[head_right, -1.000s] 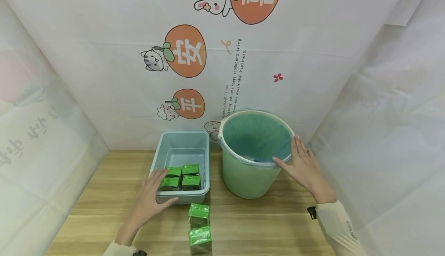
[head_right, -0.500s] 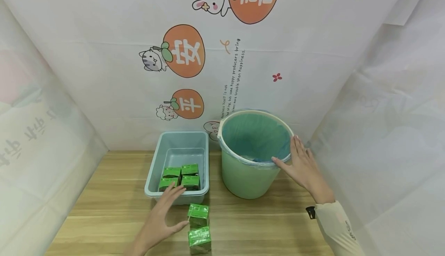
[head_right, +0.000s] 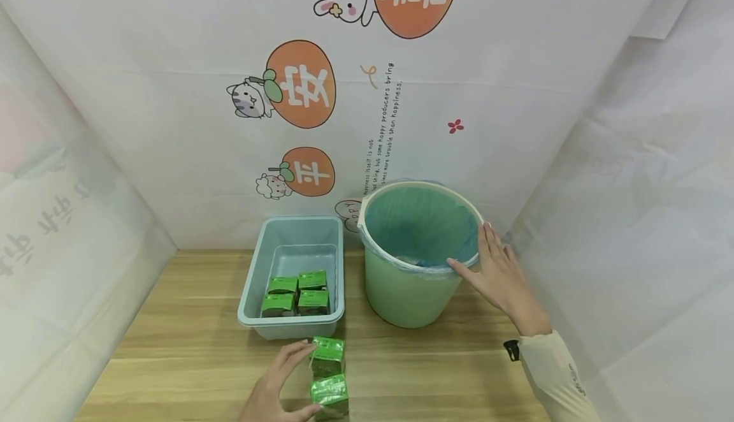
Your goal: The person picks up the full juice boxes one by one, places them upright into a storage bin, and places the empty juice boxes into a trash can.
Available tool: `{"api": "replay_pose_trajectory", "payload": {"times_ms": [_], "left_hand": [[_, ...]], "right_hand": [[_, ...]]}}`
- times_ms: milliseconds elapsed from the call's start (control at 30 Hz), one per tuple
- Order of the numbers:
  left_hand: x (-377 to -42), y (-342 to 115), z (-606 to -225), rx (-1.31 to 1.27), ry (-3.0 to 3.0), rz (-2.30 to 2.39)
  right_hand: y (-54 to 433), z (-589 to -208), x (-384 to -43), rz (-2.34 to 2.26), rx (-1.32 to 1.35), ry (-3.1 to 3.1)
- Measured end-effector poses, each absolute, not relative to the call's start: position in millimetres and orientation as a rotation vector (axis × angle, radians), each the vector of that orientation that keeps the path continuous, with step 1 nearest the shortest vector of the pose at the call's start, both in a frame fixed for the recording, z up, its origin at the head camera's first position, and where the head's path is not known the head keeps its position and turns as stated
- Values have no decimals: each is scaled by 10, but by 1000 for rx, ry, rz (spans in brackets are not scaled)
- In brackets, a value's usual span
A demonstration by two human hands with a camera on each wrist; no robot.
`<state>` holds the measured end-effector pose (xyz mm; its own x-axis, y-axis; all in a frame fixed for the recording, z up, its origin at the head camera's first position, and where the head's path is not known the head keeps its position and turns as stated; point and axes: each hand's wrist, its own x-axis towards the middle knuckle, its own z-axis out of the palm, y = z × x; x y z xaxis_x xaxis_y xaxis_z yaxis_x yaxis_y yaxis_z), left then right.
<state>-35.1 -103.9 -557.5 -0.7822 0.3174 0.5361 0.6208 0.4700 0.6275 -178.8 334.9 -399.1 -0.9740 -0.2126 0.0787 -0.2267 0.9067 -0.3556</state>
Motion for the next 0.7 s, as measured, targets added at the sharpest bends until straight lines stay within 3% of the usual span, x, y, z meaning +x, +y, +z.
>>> {"api": "replay_pose_trajectory", "payload": {"times_ms": [700], "left_hand": [[-386,-1099,-5743,-992,-2504,-1480]], "right_hand": [[3344,-3998,-1795,558,345,-3021]]}}
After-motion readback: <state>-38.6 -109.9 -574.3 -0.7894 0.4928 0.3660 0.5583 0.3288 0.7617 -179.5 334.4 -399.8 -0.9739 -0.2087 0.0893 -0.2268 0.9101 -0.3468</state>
